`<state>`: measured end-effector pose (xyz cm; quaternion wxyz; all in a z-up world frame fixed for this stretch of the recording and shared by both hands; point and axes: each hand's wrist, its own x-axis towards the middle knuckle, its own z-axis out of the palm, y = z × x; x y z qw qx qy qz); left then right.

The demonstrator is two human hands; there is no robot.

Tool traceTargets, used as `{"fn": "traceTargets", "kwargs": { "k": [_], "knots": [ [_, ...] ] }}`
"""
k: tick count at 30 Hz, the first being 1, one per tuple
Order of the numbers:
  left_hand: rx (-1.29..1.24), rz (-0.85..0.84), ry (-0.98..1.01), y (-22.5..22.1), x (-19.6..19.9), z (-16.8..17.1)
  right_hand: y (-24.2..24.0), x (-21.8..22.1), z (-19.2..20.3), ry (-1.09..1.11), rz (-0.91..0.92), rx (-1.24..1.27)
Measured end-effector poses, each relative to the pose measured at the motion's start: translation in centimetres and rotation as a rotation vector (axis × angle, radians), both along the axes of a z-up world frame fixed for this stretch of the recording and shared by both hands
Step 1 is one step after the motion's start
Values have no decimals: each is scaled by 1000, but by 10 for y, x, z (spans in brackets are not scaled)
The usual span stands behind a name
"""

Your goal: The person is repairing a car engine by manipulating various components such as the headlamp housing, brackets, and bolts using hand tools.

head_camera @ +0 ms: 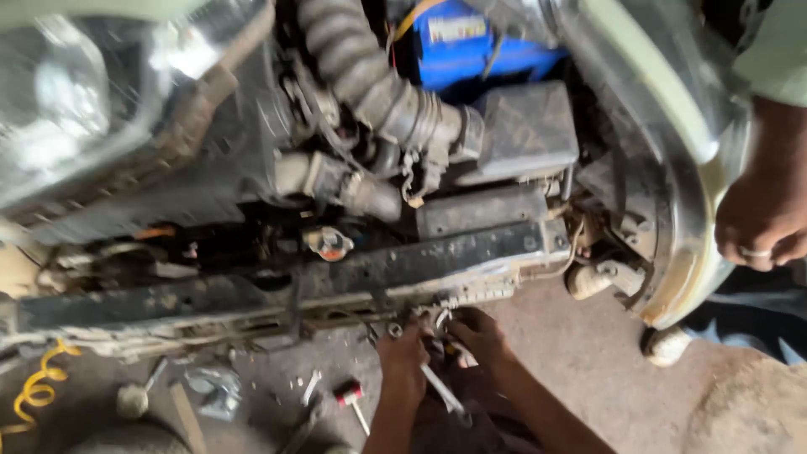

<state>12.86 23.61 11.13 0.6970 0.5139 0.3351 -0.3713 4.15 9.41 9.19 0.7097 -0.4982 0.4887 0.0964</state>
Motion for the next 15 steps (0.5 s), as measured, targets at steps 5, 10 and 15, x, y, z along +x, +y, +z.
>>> {"fn": "traceTargets", "kwargs": {
  "k": [5,10,15],
  "knots": [
    [210,-5,-132,-8,15,31,33,30,43,-6,-60,-140],
    [81,11,-414,7,6,-7,42,23,-17,-162,-246,-166],
    [313,-72,-317,0,17,2,29,17,-34,-304,-164,-211]
  ]
}}
